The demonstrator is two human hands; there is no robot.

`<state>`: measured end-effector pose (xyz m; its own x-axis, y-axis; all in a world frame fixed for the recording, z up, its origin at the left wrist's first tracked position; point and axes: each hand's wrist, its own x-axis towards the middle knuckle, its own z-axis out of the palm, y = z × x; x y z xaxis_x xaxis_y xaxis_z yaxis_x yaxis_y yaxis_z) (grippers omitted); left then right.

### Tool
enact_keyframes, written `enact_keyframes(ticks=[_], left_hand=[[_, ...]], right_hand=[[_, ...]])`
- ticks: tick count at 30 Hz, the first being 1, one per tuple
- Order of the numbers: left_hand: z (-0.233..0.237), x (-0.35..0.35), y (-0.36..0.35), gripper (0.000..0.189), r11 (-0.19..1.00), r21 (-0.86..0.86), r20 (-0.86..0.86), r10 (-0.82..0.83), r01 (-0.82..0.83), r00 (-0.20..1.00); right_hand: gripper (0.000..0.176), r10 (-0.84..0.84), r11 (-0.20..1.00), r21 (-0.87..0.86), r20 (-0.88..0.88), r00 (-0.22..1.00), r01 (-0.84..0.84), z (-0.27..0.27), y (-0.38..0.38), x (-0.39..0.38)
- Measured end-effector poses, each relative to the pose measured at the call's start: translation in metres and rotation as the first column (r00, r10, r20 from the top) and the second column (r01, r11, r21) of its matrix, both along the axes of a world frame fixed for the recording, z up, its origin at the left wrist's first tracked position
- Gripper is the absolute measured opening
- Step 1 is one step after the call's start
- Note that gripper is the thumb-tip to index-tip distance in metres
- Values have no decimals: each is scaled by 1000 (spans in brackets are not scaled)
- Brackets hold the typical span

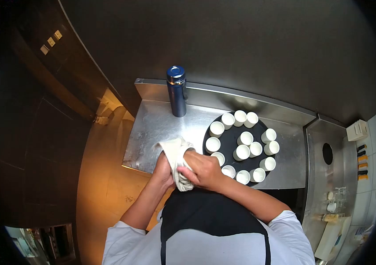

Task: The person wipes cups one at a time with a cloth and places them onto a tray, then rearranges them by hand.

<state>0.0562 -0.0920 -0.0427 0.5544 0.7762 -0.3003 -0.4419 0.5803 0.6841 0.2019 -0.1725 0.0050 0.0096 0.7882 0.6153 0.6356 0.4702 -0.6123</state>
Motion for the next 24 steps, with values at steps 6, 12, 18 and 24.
enact_keyframes(ticks=[6, 12, 18, 24], left_hand=[[0, 8, -35, 63, 196, 975, -212, 656, 108, 725], [8, -1, -14, 42, 999, 43, -97, 9, -5, 995], [26, 8, -36, 61, 436, 898, -214, 540, -54, 814], [-86, -23, -14, 55, 801, 597, -459, 290, 50, 840]], right_hand=[[26, -270, 901, -426, -703, 658, -85, -9, 16, -14], [26, -33, 994, 102, 48, 998, 28, 2, -1, 4], [55, -267, 834, -511, -704, 657, -209, -4, 8, -9], [47, -119, 953, -302, -306, 945, 23, -6, 5, -3]])
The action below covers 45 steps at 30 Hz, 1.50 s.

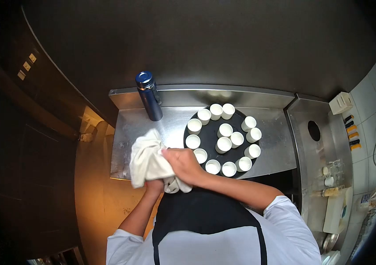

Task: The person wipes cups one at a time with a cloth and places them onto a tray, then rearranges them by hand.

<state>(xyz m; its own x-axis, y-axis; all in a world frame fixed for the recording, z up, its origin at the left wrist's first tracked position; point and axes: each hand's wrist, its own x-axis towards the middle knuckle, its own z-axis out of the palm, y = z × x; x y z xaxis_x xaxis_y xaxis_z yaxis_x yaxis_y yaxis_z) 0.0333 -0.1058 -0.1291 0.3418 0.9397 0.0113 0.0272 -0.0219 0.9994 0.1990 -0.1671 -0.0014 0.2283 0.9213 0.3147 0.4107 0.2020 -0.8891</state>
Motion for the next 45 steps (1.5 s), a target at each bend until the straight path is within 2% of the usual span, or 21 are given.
enact_keyframes(ticks=[1, 2, 3, 5, 9, 12, 14, 17, 18, 19, 21, 23, 25, 27, 28, 30, 32, 35, 41, 42, 45], left_hand=[[33, 6, 2, 51, 947, -314, 118, 102, -60, 988], [71, 12, 9, 43, 905, -413, 257, 7, 104, 966], [97, 16, 14, 36, 833, -483, 398, -67, 271, 915], [101, 17, 15, 35, 757, -573, 445, -36, 315, 895], [96, 14, 7, 39, 685, -549, 686, 42, 480, 726], [79, 18, -4, 41, 706, -514, 756, 104, 487, 646], [82, 18, -8, 41, 779, -521, 679, 131, 348, 723], [74, 12, -11, 46, 824, -522, 554, 129, 222, 823], [74, 11, -15, 47, 824, -530, 527, 134, 200, 839], [76, 12, -18, 48, 825, -536, 499, 141, 177, 855], [79, 17, -21, 49, 898, -435, 401, 137, 56, 906], [73, 18, -20, 47, 945, -326, 372, 150, -22, 916], [69, 18, -11, 46, 930, -305, 341, 306, -204, 889], [72, 7, 10, 44, 918, -389, 526, 293, -81, 798], [73, 4, 16, 44, 905, -403, 512, 344, -133, 787], [91, 10, 23, 45, 870, -423, 446, 443, -253, 778], [84, 6, 28, 46, 922, -346, 490, 335, -173, 805], [84, 16, 20, 46, 961, -225, 431, 248, -163, 868], [71, 24, 10, 41, 983, -26, 102, 184, -182, 978], [78, 27, 12, 35, 991, 115, 35, 61, -65, 998], [46, 22, 25, 32, 977, 210, 76, 24, -40, 997]], right_hand=[[45, -9, 977, 203, 315, 949, -58, -2, -3, 4], [35, 6, 952, 259, 517, 856, -163, 4, -5, 12], [34, 51, 924, 289, 553, 832, -249, 9, -5, 16], [33, 125, 845, 345, 616, 778, -408, 16, 1, 23], [29, 6, 815, 486, 540, 841, -317, 6, 2, 23], [20, -81, 920, 391, 91, 993, 39, -4, -9, 14], [17, -197, 960, 156, -223, 955, 234, 3, -17, 16], [21, -230, 896, 396, 35, 972, 198, 15, -12, 30], [26, -147, 924, 368, 93, 985, 104, 11, -13, 25], [28, -24, 962, 272, 169, 985, -23, 7, -11, 21], [32, -86, 994, 82, 136, 987, 75, 2, -8, 14], [34, 3, 990, -141, 17, 1000, -1, 2, -4, 24], [38, 33, 974, -225, 33, 999, -24, -4, -6, 25], [43, 27, 985, -175, 208, 978, 10, -15, -9, 17], [56, -75, 996, -13, 356, 931, 85, -17, -9, 15], [66, -34, 997, 79, 338, 940, 8, -6, -5, 19], [83, 72, 988, 109, 281, 957, -106, 11, 0, 20], [84, 178, 983, 2, 197, 964, -181, 24, 1, 15], [70, 144, 989, -63, 194, 970, -134, 10, -7, 29], [68, 140, 989, -72, 186, 972, -129, 10, -10, 35], [67, 38, 996, -87, 188, 981, -22, 7, -23, 60]])
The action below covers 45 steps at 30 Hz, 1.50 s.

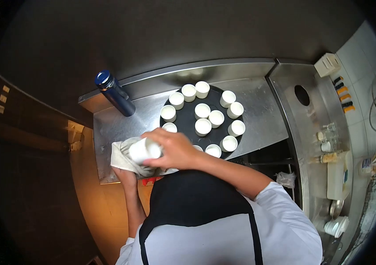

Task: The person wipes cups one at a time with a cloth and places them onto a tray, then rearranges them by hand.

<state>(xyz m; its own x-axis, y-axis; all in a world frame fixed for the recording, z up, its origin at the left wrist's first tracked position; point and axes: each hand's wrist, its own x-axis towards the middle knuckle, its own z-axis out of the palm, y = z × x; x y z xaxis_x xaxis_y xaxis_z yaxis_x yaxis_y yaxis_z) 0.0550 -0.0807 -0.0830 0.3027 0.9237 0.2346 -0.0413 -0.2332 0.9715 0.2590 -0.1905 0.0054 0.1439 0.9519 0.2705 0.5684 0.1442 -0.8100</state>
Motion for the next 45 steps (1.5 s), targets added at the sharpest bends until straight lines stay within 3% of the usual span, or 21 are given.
enact_keyframes(ticks=[1, 2, 5, 8, 10, 12, 15, 18, 22, 26, 32, 35, 37, 41, 45], left_hand=[[-5, -2, 1, 34, 996, -56, 37, 65, -63, 997], [-7, -6, 3, 36, 995, -2, -6, 97, -97, 995], [-8, -12, 4, 40, 977, 115, -104, 190, -178, 976], [-21, -23, 3, 36, 997, -26, -187, 66, -72, 980], [-38, -29, -3, 35, 996, -58, -375, 38, -64, 926], [-63, -27, -15, 37, 995, -26, -670, 57, -100, 741], [-81, -21, -34, 43, 976, 159, -780, 33, 147, 625], [-87, -17, -42, 54, 920, 283, -821, 87, 270, 564], [-101, -15, -40, 51, 931, 304, -814, 143, 202, 563], [-111, -12, -33, 39, 894, 432, -734, 271, 120, 623], [-109, -8, 0, 33, 896, 444, -669, 328, 5, 668], [-97, -14, 23, 30, 909, 387, -671, 392, -153, 629], [-72, -15, 43, 29, 887, 410, -636, 446, -214, 629], [-7, -6, 82, 28, 793, 502, -485, 588, -345, 647], [35, 6, 124, 29, 689, 604, -286, 656, -400, 698]], right_hand=[[67, -54, 998, 15, 7, 998, 54, -1, -4, 14], [66, -109, 994, 29, 12, 994, 109, -2, -7, 32], [66, -366, 929, 41, 241, 899, 367, -10, -12, 95], [64, -481, 851, 27, 445, 756, 525, -10, -15, 162], [66, -483, 816, -33, 509, 712, 578, -13, -16, 196], [68, -461, 800, -66, 570, 680, 597, -25, -9, 225], [69, -407, 778, -108, 663, 629, 618, -54, -1, 256], [69, -326, 756, -202, 709, 625, 623, -70, 8, 268], [69, -241, 731, -307, 719, 652, 609, -89, 16, 273], [74, -177, 707, -373, 730, 660, 601, -116, 20, 279], [82, -162, 693, -448, 666, 728, 564, -119, 14, 275], [81, -306, 771, -282, 621, 722, 570, -109, -3, 269], [74, -434, 758, -206, 549, 714, 619, -112, -16, 271], [44, -650, 728, -172, 137, 748, 664, -124, -62, 267], [30, -721, 692, -167, -183, 668, 702, -143, -122, 249]])
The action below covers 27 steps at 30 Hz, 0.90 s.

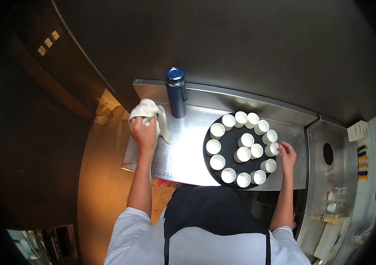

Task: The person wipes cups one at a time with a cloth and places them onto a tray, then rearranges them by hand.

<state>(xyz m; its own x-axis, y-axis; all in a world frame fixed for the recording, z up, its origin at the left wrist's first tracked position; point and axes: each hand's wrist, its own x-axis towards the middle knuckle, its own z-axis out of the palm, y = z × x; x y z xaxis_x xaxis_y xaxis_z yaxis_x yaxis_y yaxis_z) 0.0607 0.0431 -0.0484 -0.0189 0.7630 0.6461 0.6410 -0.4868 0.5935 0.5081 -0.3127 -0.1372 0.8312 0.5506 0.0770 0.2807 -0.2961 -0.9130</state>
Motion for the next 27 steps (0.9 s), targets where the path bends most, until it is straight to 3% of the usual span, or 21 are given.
enact_keyframes(ticks=[1, 2, 5, 7, 9, 10, 12, 13, 15, 16, 17, 18, 20, 23, 27], left_hand=[[6, 3, 9, 29, 999, 16, 16, -34, 34, 999], [15, 5, 15, 30, 983, -82, -8, -164, 163, 986], [25, 9, 6, 29, 959, -214, -413, -263, 188, 872], [49, 25, -21, 24, 830, -319, -141, -518, 457, 843], [73, 40, -53, 18, 591, -401, 201, -689, 700, 697], [90, 45, -71, 13, 367, -408, 365, -773, 836, 518], [136, 54, -107, 11, -84, -318, 606, -784, 944, 135], [153, 57, -122, 22, -286, -255, 641, -765, 923, -60], [173, 69, -145, 62, -596, -13, 479, -709, 803, -518], [186, 70, -164, 69, -762, 110, 586, -469, 638, -661], [194, 70, -168, 70, -862, 108, 593, -343, 495, -728], [203, 70, -173, 71, -935, 95, 607, -217, 341, -765], [225, 59, -180, 74, -989, 120, 744, 28, 92, -668], [263, 54, -173, 74, -992, -114, 725, -42, -60, -688], [247, 44, -170, 74, -999, 39, 593, 2, 26, -805]], right_hand=[[27, -54, 996, 63, -104, 993, 61, 3, -11, -18], [24, -105, 984, 120, -208, 972, 132, 7, -21, -36], [20, -182, 961, 159, -254, 950, 227, 11, -44, -80], [18, -222, 965, 106, -161, 962, 240, 17, -55, -99], [17, -202, 979, 0, -21, 979, 202, 12, -71, -110], [17, -208, 977, -36, 59, 976, 211, 9, -78, -114], [16, -299, 954, -5, 12, 954, 299, 3, -91, -119], [17, -355, 935, 17, -1, 935, 355, -4, -98, -120], [23, -426, 905, -36, -98, 899, 425, -18, -116, -122], [27, -462, 887, -64, -146, 875, 458, -28, -122, -128], [30, -475, 879, -101, -242, 846, 465, -40, -125, -138], [34, -486, 873, -139, -335, 807, 468, -52, -127, -148], [41, -497, 862, -205, -514, 699, 463, -70, -127, -167], [39, -499, 853, -202, -591, 634, 482, -84, -113, -201], [37, -530, 831, -151, -505, 681, 535, -87, -112, -213]])
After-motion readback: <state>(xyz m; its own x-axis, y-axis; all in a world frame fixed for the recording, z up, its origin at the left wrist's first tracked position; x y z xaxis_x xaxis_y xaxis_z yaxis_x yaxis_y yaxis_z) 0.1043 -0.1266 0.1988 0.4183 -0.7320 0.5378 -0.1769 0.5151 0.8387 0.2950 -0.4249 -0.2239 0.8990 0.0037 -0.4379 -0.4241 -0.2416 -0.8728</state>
